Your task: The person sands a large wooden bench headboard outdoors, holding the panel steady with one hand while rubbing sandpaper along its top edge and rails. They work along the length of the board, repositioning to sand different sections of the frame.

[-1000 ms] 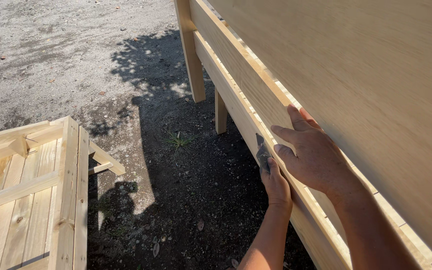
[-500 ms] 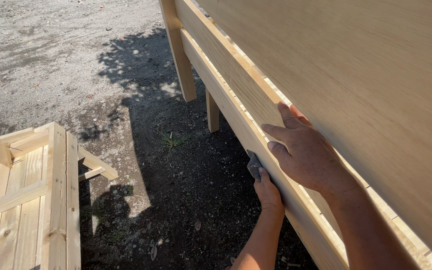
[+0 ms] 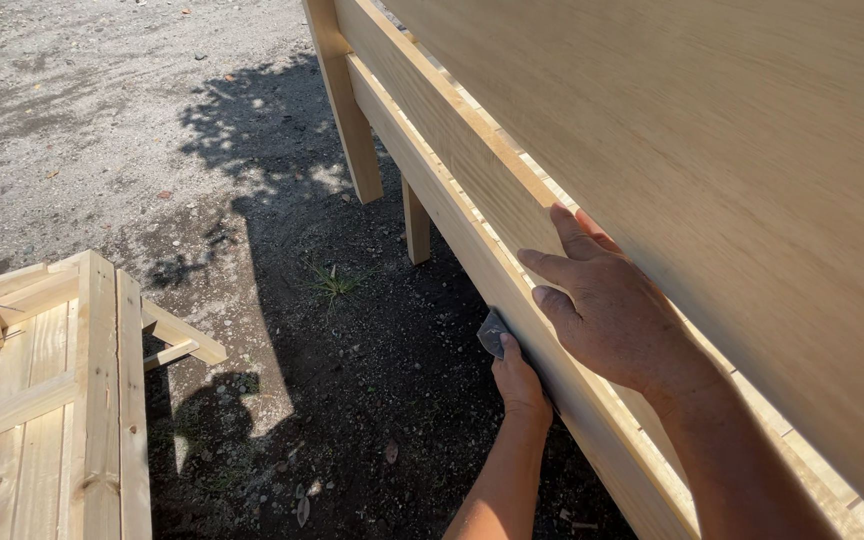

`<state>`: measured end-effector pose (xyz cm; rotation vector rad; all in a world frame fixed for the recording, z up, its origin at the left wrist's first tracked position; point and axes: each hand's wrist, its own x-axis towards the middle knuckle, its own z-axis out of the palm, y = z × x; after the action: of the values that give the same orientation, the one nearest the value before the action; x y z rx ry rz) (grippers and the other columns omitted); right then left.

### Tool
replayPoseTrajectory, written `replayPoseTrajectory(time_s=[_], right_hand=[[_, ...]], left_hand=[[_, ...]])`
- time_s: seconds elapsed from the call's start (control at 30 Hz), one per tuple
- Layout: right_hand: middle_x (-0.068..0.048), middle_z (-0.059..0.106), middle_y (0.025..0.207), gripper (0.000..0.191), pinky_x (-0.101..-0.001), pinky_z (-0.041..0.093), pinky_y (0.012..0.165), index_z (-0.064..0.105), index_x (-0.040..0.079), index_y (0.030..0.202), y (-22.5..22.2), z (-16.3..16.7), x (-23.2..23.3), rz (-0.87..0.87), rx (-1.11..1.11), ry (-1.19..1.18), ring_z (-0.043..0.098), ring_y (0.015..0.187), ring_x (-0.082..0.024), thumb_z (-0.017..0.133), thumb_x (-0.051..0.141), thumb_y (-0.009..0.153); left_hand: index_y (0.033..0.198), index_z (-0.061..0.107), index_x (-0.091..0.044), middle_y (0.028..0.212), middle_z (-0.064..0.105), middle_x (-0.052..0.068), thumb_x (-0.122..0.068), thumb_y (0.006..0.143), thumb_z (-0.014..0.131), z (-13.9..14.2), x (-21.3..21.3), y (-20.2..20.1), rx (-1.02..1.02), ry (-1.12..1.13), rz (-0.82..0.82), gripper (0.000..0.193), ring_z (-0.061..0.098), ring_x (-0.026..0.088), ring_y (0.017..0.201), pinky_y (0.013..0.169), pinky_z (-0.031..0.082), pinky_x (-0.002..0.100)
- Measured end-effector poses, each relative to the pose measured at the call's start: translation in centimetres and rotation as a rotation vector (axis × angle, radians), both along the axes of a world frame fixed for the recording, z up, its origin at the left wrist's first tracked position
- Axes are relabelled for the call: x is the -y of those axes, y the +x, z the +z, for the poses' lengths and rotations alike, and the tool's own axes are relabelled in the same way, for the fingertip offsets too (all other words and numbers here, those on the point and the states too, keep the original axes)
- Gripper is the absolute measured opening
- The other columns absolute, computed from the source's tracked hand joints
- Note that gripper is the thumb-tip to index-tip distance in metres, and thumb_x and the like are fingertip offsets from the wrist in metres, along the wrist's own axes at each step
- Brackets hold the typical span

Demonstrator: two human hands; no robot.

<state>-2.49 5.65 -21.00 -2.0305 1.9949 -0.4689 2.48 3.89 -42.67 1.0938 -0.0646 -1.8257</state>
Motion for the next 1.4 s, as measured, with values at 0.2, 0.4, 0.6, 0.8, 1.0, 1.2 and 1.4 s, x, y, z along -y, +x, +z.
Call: replayPoseTrajectory(time_s=[0.2,0.4,0.6,0.8,1.0,1.2,1.4], right_hand=[[-0.010,0.025,0.171,0.046,-0.0520,0.030,0.117,0.068,0.027,0.138,0.2,0.2,-0.1,-0.037,-0.008,0.049,0.021,0.153,-0.028,0.062,0.032,0.093],[-0.013,0.026,0.169,0.046,-0.0533,0.026,0.116,0.069,0.025,0.138,-0.1,-0.1,-0.1,0.008,-0.002,0.009,0.018,0.154,-0.029,0.062,0.031,0.092],[-0.010,0.026,0.170,0.046,-0.0508,0.030,0.116,0.069,0.024,0.136,0.2,0.1,-0.3,-0.018,0.034,0.015,0.020,0.154,-0.027,0.062,0.030,0.091],[-0.010,0.027,0.169,0.047,-0.0548,0.026,0.115,0.070,0.025,0.136,0.0,-0.2,-0.4,-0.007,-0.029,0.011,0.020,0.156,-0.030,0.064,0.029,0.090],[-0.016,0.029,0.168,0.045,-0.0567,0.026,0.115,0.071,0.022,0.136,-0.4,-0.6,0.2,0.059,-0.030,-0.060,0.022,0.155,-0.032,0.064,0.029,0.093],[-0.010,0.028,0.170,0.046,-0.0517,0.035,0.113,0.069,0.023,0.136,0.2,-0.5,1.8,-0.011,-0.007,0.006,0.021,0.154,-0.027,0.060,0.030,0.092],[-0.012,0.029,0.169,0.045,-0.0520,0.033,0.113,0.070,0.022,0.136,0.1,-0.3,2.7,0.031,-0.058,-0.046,0.021,0.155,-0.030,0.061,0.028,0.092]], left_hand=[[0.149,0.039,-0.007,0.146,0.054,0.014,-0.051,0.105,0.051,-1.9,-6.0,-1.5,0.029,0.071,-0.036,0.064,0.056,0.030,0.134,0.114,0.047,0.045],[0.141,0.053,-0.003,0.133,0.064,0.018,-0.049,0.102,0.041,0.1,3.2,0.3,0.098,-0.084,-0.032,0.062,0.065,0.032,0.119,0.099,0.055,0.045],[0.160,0.032,-0.025,0.148,0.049,-0.004,-0.048,0.097,0.044,0.2,-3.1,-1.1,0.194,-0.329,-0.002,0.068,0.053,0.014,0.132,0.110,0.044,0.035],[0.139,0.057,-0.001,0.128,0.068,0.016,-0.047,0.102,0.046,-0.9,2.0,0.1,0.137,-0.239,-0.030,0.060,0.066,0.028,0.116,0.098,0.053,0.041],[0.141,0.052,-0.003,0.128,0.064,0.016,-0.048,0.102,0.043,-0.3,5.4,1.1,0.143,-0.098,-0.027,0.060,0.065,0.030,0.116,0.096,0.055,0.045],[0.145,0.050,-0.007,0.136,0.062,0.009,-0.049,0.101,0.046,-1.2,1.1,0.9,0.090,-0.151,-0.101,0.061,0.059,0.023,0.125,0.108,0.047,0.040],[0.141,0.053,-0.002,0.132,0.062,0.018,-0.046,0.102,0.043,-0.2,7.9,1.8,0.083,-0.119,-0.054,0.060,0.063,0.030,0.117,0.098,0.052,0.046]])
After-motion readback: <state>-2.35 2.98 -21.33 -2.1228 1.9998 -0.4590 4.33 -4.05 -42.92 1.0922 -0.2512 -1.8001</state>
